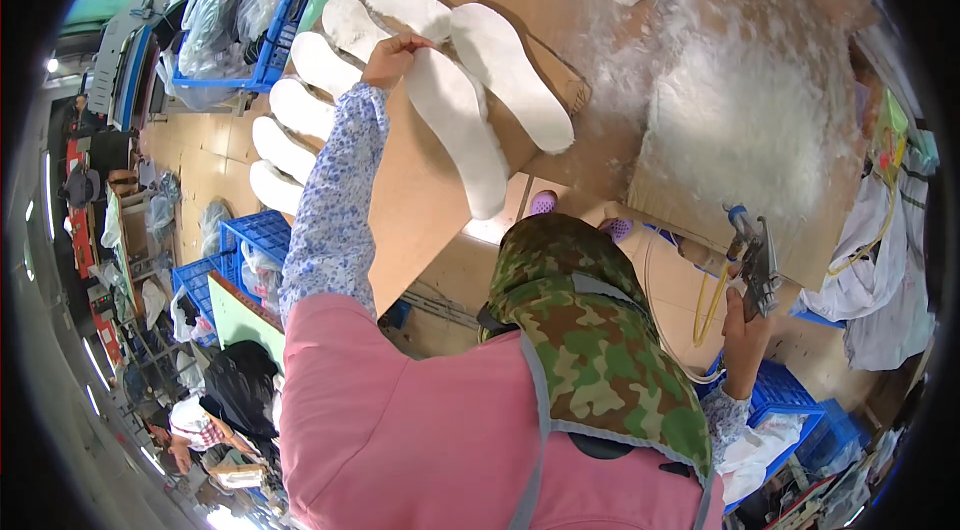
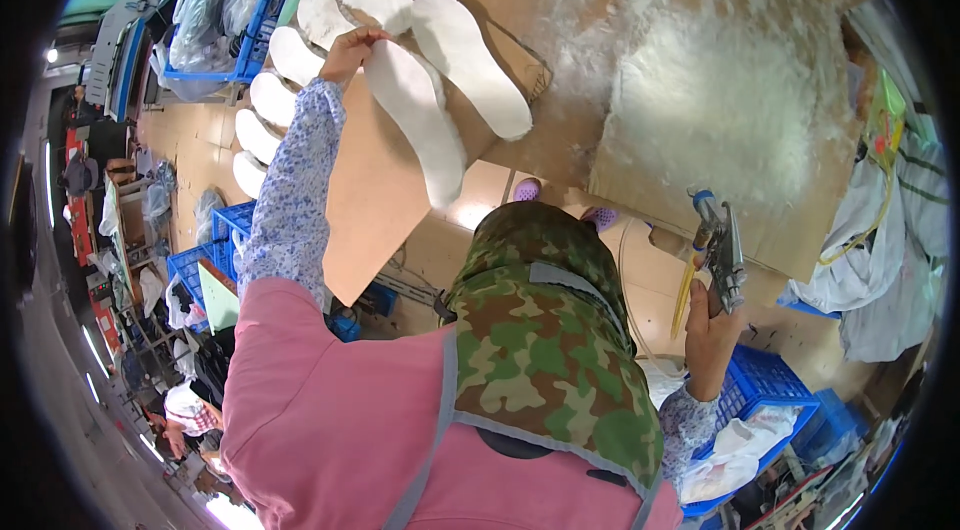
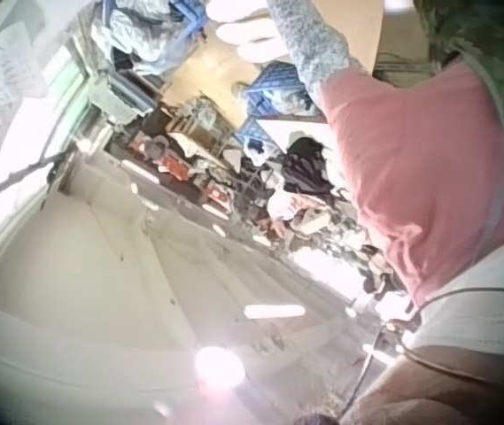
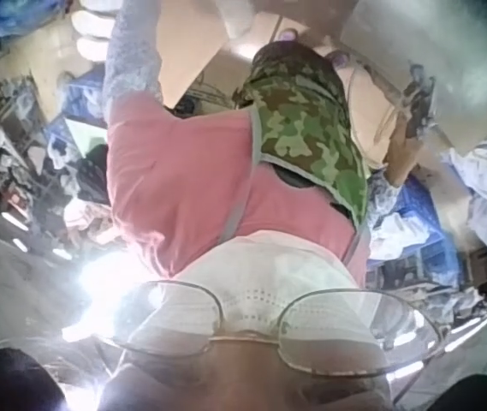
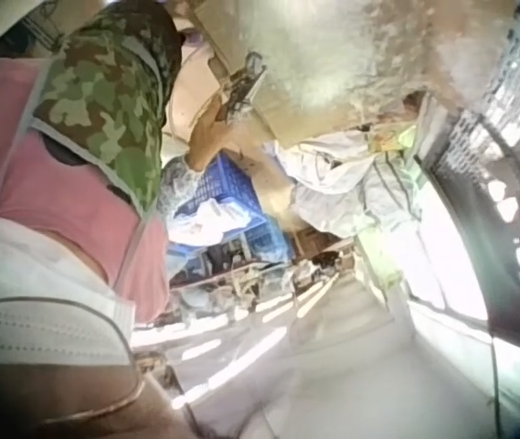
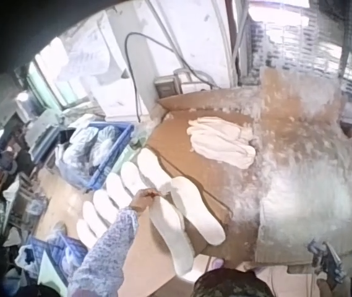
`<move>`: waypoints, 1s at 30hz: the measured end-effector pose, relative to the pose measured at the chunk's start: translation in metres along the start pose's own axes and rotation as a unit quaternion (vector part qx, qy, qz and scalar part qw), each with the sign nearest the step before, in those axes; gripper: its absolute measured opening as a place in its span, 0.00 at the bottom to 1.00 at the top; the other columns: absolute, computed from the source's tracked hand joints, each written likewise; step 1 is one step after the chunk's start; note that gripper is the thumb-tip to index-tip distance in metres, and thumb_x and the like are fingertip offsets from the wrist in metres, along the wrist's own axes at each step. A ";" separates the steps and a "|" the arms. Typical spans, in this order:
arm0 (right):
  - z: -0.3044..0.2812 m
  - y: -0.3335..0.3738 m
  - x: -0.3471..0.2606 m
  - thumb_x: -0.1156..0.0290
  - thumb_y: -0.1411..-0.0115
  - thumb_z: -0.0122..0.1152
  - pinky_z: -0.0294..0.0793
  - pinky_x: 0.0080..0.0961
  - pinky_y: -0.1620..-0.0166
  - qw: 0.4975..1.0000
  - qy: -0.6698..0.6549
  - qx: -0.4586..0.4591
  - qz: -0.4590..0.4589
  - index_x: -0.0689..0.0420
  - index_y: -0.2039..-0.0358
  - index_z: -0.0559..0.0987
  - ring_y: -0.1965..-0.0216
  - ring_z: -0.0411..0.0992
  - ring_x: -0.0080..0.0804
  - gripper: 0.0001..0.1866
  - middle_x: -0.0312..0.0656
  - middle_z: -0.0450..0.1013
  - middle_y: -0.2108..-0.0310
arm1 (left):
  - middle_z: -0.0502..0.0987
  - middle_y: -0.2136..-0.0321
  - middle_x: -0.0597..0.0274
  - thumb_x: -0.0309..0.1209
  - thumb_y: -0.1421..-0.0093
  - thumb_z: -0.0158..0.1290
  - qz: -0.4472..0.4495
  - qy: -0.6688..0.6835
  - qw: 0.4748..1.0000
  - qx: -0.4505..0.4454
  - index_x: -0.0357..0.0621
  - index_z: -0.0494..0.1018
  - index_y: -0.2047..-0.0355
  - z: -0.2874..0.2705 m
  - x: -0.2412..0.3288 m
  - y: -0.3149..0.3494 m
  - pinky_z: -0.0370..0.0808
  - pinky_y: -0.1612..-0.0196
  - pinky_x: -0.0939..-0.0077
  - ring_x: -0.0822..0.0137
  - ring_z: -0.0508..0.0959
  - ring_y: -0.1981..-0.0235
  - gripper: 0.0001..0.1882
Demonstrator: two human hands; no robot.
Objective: Applying spray adhesive to shoe insoles and attaching white cotton padding layers.
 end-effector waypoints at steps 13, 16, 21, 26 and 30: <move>0.026 0.015 -0.007 0.72 0.39 0.60 0.65 0.27 0.67 0.994 0.062 0.092 0.009 0.69 0.58 0.75 0.71 0.66 0.27 0.14 0.45 0.73 0.68 | 0.76 0.59 0.54 0.22 0.45 0.47 0.243 -0.365 0.864 0.247 0.51 0.78 0.56 0.007 0.038 -0.070 0.71 0.52 0.55 0.49 0.73 0.55 0.18; 0.028 0.015 -0.013 0.71 0.40 0.61 0.64 0.33 0.70 0.989 0.083 0.116 -0.040 0.69 0.58 0.75 0.74 0.65 0.33 0.14 0.46 0.72 0.72 | 0.76 0.59 0.51 0.22 0.45 0.47 0.284 -0.289 0.890 0.210 0.48 0.78 0.57 0.028 0.064 -0.126 0.72 0.55 0.55 0.48 0.74 0.57 0.17; 0.022 0.024 -0.021 0.73 0.40 0.59 0.58 0.30 0.76 0.988 0.062 0.135 -0.032 0.68 0.59 0.75 0.79 0.59 0.27 0.12 0.38 0.66 0.79 | 0.74 0.51 0.55 0.21 0.44 0.47 0.297 -0.353 0.855 0.238 0.51 0.75 0.53 0.091 0.116 -0.216 0.69 0.46 0.57 0.50 0.71 0.46 0.20; 0.009 0.038 -0.022 0.77 0.41 0.58 0.52 0.26 0.77 0.978 0.078 0.191 0.012 0.68 0.66 0.73 0.79 0.54 0.20 0.07 0.33 0.59 0.83 | 0.68 0.43 0.64 0.26 0.44 0.49 0.383 -0.517 0.728 0.238 0.57 0.73 0.50 0.135 0.151 -0.281 0.62 0.41 0.47 0.58 0.64 0.39 0.21; -0.002 0.050 -0.011 0.76 0.41 0.58 0.53 0.28 0.78 0.973 0.064 0.201 0.098 0.68 0.67 0.74 0.81 0.54 0.21 0.07 0.36 0.59 0.84 | 0.72 0.49 0.63 0.33 0.39 0.46 0.301 -0.672 0.662 0.142 0.61 0.71 0.48 0.150 0.161 -0.309 0.69 0.46 0.49 0.57 0.72 0.47 0.18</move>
Point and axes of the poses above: each hand's wrist, its own y-axis away from the middle knuckle, its own z-axis out of the palm, x = y × z, the point moved 3 cm from there along -y, towards the middle knuckle
